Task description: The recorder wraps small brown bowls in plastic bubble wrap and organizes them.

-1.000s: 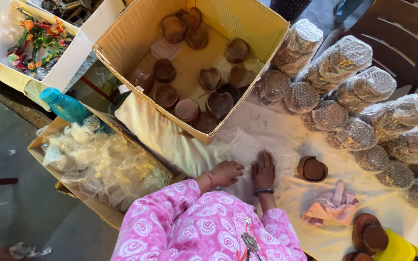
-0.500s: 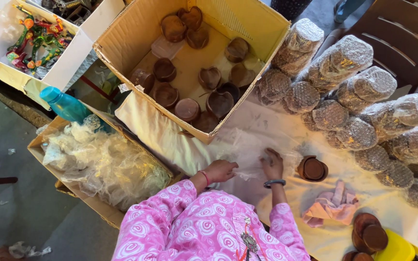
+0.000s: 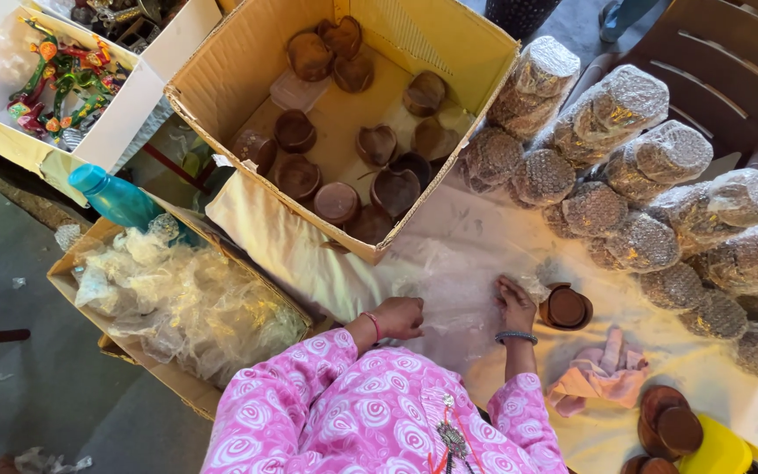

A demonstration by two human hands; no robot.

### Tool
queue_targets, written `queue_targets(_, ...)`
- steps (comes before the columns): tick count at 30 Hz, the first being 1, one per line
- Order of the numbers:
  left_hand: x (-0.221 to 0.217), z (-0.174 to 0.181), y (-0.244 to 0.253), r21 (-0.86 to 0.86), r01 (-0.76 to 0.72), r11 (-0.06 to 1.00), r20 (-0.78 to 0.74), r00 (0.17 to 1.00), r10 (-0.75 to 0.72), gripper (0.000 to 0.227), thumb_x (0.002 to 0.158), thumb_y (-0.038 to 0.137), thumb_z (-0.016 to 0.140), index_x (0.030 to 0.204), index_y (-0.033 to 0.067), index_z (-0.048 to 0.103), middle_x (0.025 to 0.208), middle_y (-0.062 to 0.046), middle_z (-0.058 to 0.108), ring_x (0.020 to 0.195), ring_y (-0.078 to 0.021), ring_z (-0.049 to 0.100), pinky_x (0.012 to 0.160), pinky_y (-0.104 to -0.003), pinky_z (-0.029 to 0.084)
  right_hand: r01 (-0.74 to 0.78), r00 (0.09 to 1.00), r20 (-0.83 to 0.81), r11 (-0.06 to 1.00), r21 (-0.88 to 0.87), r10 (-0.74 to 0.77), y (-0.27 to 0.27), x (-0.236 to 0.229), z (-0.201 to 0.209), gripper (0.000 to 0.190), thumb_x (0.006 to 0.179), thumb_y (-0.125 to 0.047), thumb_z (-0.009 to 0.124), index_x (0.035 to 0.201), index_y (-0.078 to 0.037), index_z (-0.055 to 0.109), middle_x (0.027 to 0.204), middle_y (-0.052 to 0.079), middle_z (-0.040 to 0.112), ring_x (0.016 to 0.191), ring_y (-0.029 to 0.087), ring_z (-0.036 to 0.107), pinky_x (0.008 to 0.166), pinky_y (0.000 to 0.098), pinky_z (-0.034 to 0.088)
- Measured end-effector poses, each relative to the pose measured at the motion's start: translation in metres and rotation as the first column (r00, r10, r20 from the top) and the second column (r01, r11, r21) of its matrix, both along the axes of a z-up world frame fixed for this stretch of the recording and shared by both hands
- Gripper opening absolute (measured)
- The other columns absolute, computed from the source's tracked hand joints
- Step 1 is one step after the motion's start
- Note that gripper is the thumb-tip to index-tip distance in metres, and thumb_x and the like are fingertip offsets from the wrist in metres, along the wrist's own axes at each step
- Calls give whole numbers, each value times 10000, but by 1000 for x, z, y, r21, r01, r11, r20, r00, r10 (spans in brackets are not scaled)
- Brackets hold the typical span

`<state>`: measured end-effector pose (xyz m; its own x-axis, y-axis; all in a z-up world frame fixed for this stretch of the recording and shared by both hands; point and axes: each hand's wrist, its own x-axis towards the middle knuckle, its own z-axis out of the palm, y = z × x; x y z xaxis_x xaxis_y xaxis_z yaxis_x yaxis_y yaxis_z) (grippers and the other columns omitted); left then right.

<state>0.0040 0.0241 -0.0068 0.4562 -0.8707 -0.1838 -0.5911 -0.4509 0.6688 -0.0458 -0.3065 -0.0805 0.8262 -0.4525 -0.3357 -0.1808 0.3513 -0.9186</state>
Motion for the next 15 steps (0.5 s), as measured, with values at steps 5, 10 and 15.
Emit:
queue_targets(5,3,-3,-4,77,-121,990,-95,987,128,418,923,446,653,826,53,759,1007,-154,694,925,-369,675,798,-496,536,-3,1000,-2,1000,3,3,0,-1,2,281,967,-7,644,1237,-52,707,1233,45,726,1139,160,697,749,272,565)
queue_targets(10,3,-14,-10,143,-320,936,-88,938,335,393,987,426,594,893,78,749,987,-154,731,956,-375,688,833,-517,533,-11,999,-52,1000,-4,11,0,4,2,308,954,1,649,1255,-51,690,1229,37,721,1121,161,696,737,273,553)
queue_targets(15,-5,-2,-21,153,-457,876,109,889,445,375,785,290,754,1082,85,653,1108,-136,692,1011,-344,688,793,-491,574,-75,996,-45,997,22,75,-5,3,7,323,959,10,626,1271,-43,696,1216,60,726,1108,174,707,750,277,567)
